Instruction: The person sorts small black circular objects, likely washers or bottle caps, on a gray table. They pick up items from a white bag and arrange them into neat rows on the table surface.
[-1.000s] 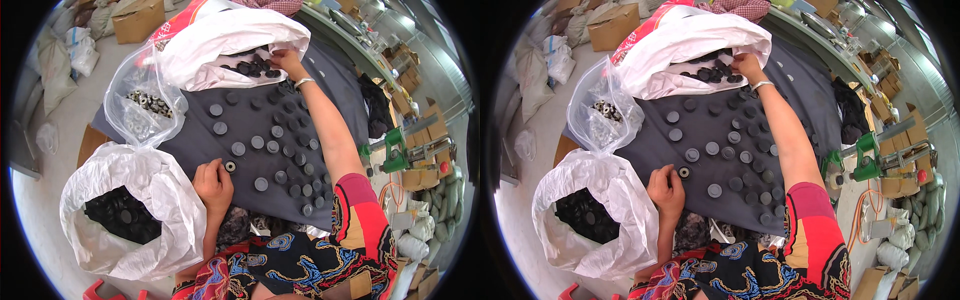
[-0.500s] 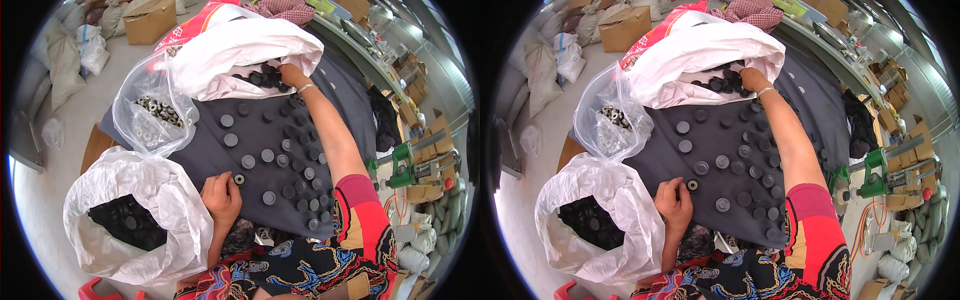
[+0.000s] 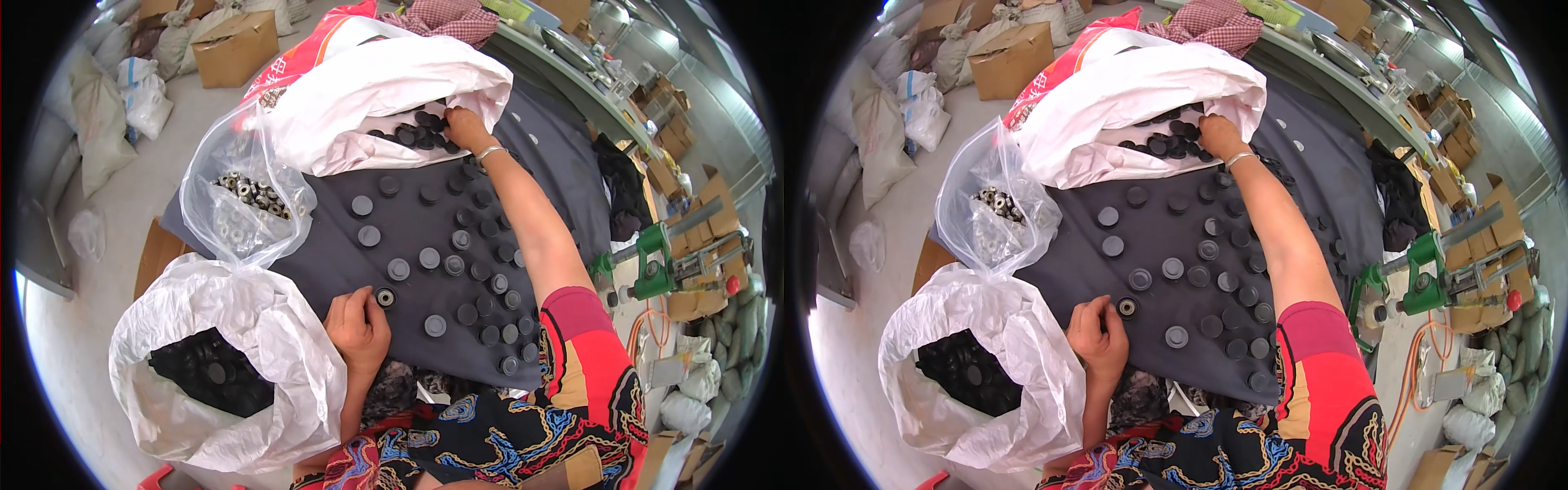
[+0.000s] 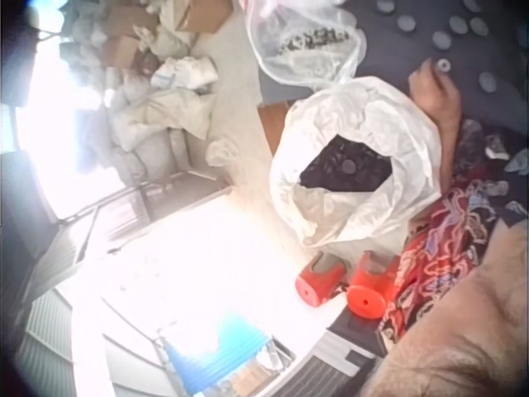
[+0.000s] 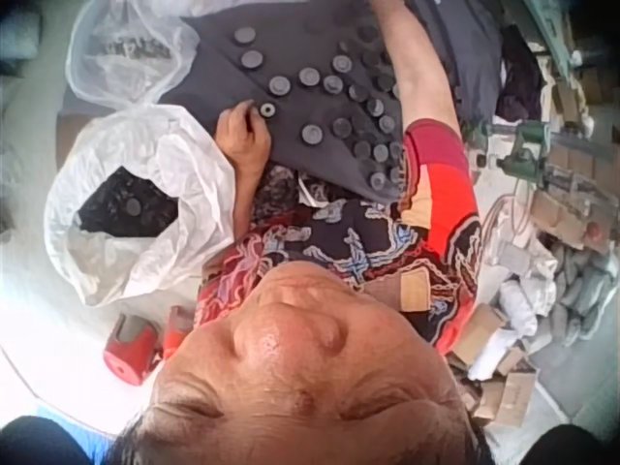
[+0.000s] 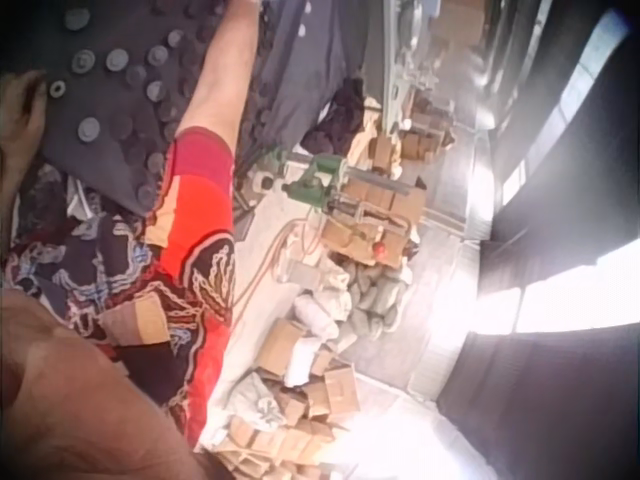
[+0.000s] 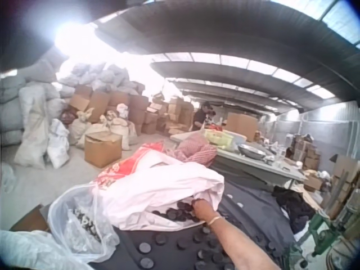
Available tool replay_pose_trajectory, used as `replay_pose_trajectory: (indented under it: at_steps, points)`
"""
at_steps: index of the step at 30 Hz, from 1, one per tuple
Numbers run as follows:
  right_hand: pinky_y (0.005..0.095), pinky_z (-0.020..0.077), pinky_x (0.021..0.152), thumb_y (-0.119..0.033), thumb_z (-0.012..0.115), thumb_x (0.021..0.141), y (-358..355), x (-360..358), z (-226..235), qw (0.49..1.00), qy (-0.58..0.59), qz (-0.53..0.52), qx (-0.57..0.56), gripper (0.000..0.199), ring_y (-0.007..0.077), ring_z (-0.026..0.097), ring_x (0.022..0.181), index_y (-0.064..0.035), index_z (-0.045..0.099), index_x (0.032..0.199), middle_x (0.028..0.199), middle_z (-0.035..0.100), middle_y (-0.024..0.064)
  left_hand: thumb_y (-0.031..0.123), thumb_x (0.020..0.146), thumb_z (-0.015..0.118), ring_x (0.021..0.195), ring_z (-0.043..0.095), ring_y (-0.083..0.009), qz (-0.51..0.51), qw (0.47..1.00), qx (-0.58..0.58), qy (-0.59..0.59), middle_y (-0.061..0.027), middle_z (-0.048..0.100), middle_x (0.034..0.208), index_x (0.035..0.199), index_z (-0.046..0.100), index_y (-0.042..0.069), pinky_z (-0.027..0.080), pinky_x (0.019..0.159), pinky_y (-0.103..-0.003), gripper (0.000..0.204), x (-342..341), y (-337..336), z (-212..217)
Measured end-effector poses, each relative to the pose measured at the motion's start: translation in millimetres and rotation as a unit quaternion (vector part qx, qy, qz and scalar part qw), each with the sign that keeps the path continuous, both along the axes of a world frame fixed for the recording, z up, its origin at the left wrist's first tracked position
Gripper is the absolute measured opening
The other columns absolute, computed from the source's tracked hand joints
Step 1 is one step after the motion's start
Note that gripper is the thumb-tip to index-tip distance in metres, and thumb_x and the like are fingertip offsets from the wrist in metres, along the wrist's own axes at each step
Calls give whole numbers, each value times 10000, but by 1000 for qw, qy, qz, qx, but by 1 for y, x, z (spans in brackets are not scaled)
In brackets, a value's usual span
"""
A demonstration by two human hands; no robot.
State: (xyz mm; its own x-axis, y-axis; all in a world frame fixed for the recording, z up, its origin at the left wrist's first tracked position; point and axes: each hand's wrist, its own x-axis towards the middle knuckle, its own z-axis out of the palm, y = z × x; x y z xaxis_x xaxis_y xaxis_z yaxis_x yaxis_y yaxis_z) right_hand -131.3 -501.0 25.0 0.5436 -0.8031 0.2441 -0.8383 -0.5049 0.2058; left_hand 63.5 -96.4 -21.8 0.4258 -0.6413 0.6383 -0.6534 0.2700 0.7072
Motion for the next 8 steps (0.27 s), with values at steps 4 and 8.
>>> replay_pose_trajectory:
  at_steps: [4,8]
  points:
    - [440,524,861,-146,650,764,10,-6,10,998,-65,10,-25,266,373,655,942,-21,692,995,986,675,215,-72,747,665,618,602,-286,-2,1000,-5,0,-113,616,743,913,655,14,473,527,-379,187,-1,0,1]
    - [432,505,926,-293,721,727,37,13,36,991,9,-17,134,591,389,643,1010,-105,610,1276,1082,670,217,-69,750,667,627,608,-287,5,1000,10,-15,-112,616,744,920,659,17,484,540,-378,190,0,1,3]
